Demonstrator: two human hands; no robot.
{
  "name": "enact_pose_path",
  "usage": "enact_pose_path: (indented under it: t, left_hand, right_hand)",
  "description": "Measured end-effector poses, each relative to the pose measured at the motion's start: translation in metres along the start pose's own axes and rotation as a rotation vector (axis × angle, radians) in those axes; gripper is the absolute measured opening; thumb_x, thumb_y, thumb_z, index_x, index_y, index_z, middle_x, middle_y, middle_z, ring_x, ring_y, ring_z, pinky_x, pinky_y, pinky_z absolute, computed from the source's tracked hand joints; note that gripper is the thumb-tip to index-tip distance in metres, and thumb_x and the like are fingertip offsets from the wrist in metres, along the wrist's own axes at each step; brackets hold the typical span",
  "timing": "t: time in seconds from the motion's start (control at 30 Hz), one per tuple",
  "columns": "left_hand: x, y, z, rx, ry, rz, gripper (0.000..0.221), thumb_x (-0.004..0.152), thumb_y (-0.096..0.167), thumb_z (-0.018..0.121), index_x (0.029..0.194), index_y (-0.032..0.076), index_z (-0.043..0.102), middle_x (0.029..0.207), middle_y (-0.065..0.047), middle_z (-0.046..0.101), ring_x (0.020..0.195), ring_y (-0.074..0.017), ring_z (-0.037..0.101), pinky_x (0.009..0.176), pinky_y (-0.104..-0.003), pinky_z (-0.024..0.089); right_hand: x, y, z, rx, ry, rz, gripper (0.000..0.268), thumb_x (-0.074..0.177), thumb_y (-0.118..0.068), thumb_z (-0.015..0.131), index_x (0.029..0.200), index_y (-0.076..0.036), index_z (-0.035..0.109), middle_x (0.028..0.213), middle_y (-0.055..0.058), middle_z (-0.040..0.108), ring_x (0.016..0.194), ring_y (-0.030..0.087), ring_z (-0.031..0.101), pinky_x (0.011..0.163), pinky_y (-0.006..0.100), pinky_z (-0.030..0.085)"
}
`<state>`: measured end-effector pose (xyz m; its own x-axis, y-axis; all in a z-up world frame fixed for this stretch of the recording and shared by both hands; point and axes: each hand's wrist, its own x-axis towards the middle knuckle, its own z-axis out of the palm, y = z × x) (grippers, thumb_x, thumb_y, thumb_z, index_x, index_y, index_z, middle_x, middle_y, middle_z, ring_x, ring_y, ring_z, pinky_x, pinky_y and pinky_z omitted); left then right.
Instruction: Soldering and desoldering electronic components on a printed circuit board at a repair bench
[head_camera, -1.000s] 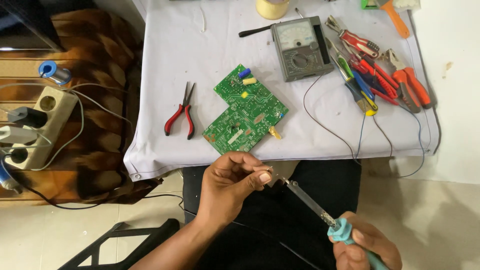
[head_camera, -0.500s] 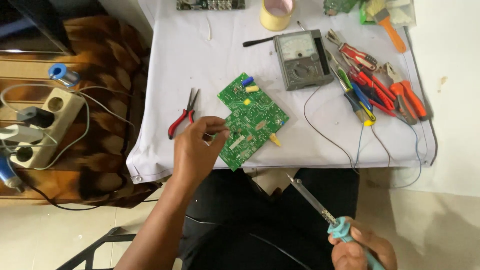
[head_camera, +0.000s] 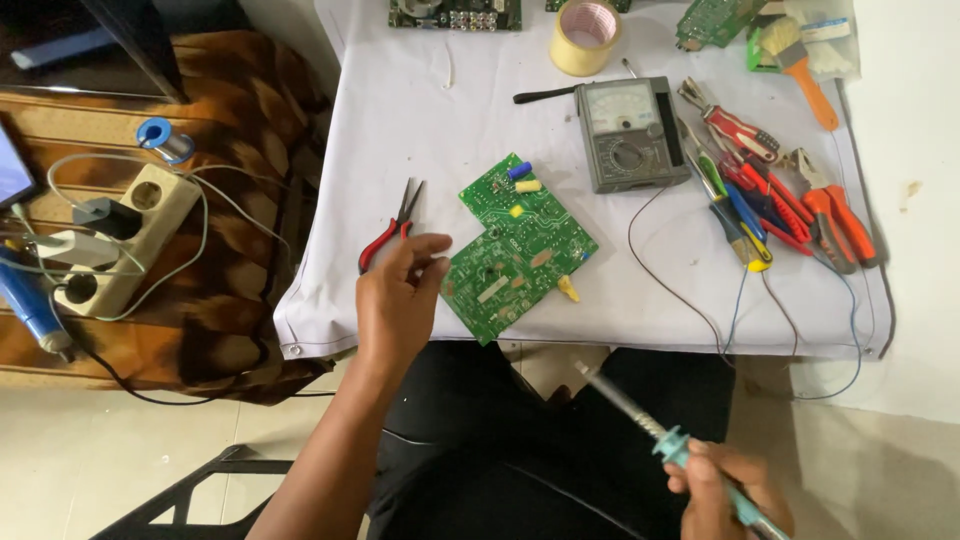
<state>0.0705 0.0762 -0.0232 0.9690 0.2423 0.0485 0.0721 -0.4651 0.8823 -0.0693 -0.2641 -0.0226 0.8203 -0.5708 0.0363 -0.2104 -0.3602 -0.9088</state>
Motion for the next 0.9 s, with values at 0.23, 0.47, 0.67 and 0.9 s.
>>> enact_pose_path:
  t: [0.23,0.47,0.67,0.9]
  left_hand:
    - [-0.044,0.028,0.001,-0.184,-0.194,-0.231,0.010,0.087,0.026,0.081,0.090,0.016,0.081,0.065,0.001,0.078,0.059,-0.0026,0.065,0.057,-0.021,0.049]
    - [-0.057,0.035,0.015,-0.040,-0.459,-0.007,0.016,0.091,0.036,0.070,0.093,0.021,0.077,0.080,0.006,0.076,0.067,-0.0106,0.066,0.068,-0.028,0.051]
    - [-0.040,-0.016,0.020,0.304,-0.113,0.207,0.065,0.088,0.029,0.078,0.143,0.012,0.048,0.149,-0.021,0.042,0.128,-0.0460,0.052,0.099,-0.058,0.049]
    - [-0.046,-0.010,0.014,0.200,-0.191,0.203,0.059,0.084,0.017,0.071,0.139,0.008,0.053,0.134,-0.016,0.056,0.122,-0.0365,0.058,0.103,-0.049,0.047]
  right_hand:
    - [0.022,0.081,-0.035,1.465,-1.080,1.060,0.048,0.109,-0.036,0.047,0.122,0.009,0.054,0.053,-0.014,0.013,0.035,-0.003,0.018,0.034,0.019,0.010]
    - [0.054,0.250,-0.048,1.242,-0.874,0.907,0.063,0.111,-0.037,0.040,0.132,0.023,0.041,0.048,-0.010,0.030,0.031,0.008,0.033,0.038,0.022,0.034]
    - [0.037,0.204,-0.047,1.433,-0.893,1.129,0.052,0.107,-0.041,0.046,0.122,0.008,0.056,0.045,-0.015,0.026,0.032,0.003,0.032,0.040,0.012,0.025]
    - [0.005,0.137,-0.032,0.867,-0.507,0.647,0.055,0.112,-0.027,0.042,0.102,0.024,0.061,0.053,0.003,0.038,0.033,0.012,0.037,0.075,0.025,0.043]
